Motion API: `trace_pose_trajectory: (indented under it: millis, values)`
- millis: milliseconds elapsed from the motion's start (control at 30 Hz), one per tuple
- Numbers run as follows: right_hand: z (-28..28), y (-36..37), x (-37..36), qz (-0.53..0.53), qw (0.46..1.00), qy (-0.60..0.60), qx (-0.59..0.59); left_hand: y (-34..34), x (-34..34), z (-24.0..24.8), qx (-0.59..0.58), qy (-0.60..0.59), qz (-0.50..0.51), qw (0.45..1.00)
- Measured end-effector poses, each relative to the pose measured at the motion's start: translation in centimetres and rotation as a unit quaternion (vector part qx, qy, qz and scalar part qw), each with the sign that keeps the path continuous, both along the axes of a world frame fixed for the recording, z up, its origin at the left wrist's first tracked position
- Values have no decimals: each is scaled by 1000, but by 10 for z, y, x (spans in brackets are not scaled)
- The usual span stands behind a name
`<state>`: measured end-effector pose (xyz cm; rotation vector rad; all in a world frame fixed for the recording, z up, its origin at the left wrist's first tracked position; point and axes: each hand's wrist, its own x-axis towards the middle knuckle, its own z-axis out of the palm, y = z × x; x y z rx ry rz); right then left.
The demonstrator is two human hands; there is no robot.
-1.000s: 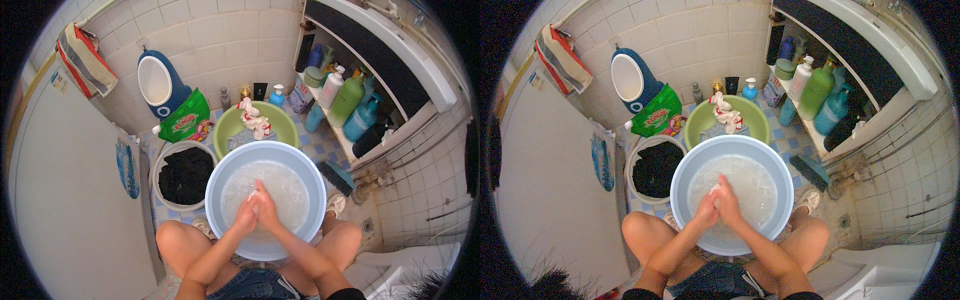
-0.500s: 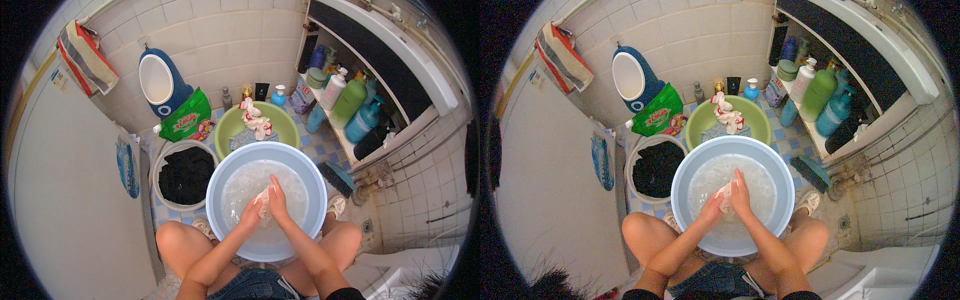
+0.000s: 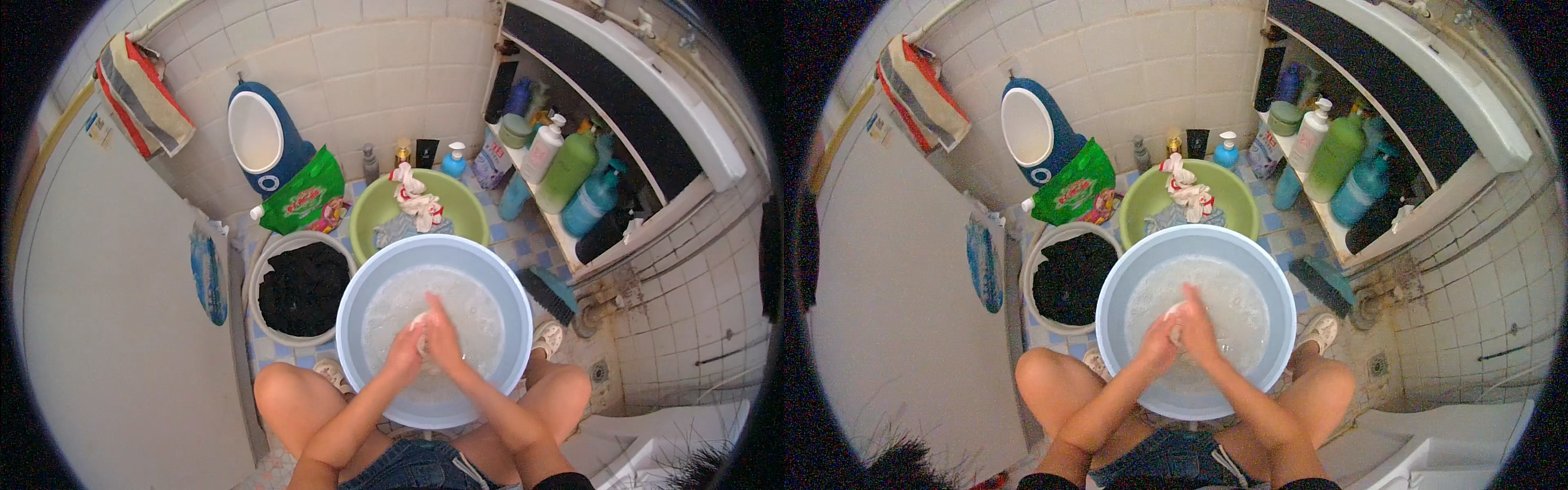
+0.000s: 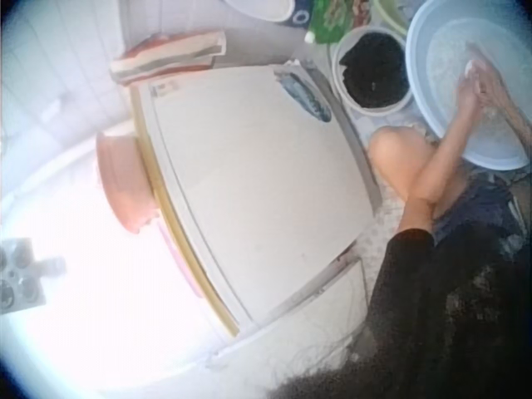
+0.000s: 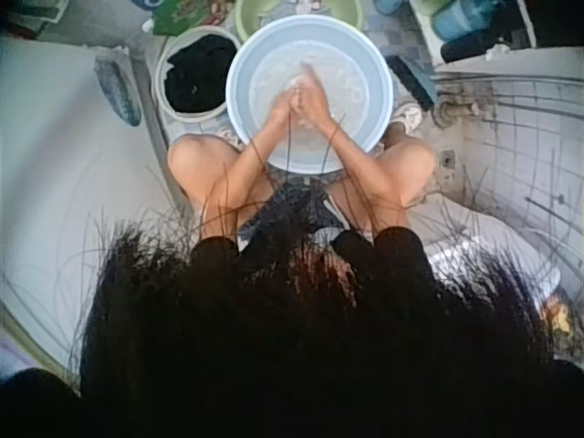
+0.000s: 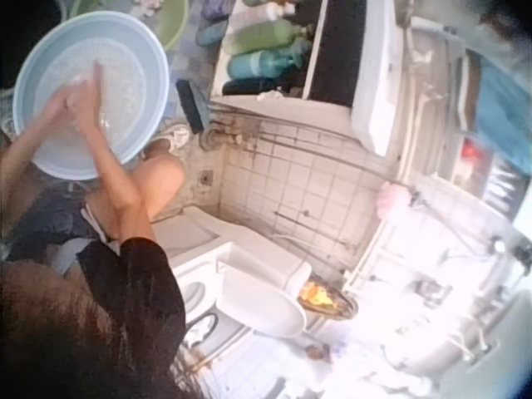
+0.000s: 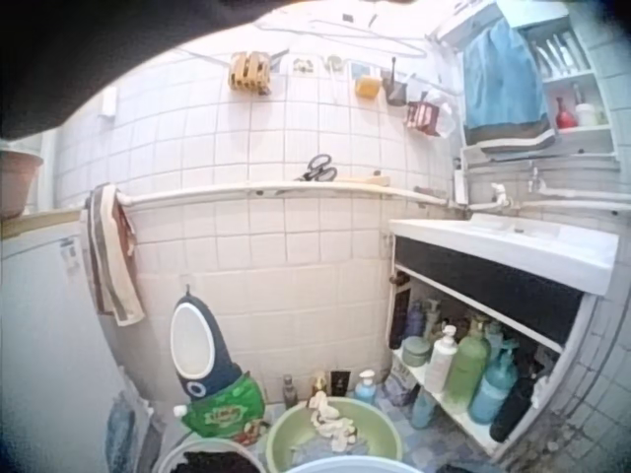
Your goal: The person is sitting on the floor and hand-washing a white sock with red patterns in a blue basin filled with soapy water. They repeatedly scrub, rinse, and wring the sock, then place it into a green basin containing other washed items.
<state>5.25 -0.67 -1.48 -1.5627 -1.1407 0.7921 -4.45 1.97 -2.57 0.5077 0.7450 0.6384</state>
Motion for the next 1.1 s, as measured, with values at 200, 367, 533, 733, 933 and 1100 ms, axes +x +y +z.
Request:
trace_pose_trajectory:
  millis: [200,367,533,733,933,1100]
  values:
    - [20,-15,-35,108,988,-75,82,15,-10,-2,-32,-39,81,995]
    - [2,11,20,-43,999,30,-16,-2,-3,6,-8,-42,7,999]
    - [21,-13,-29,133,983,-108,69,13,-5,-6,12,-51,79,995]
    - [-8,5,14,-5,1000,-4,9,-5,-2,2,14,-37,-1,999]
    - [12,-9,-23,111,989,-80,64,14,-7,-11,-23,-9,49,998]
    - [13,-5,-8,98,982,-150,67,6,-9,-7,65,39,31,997]
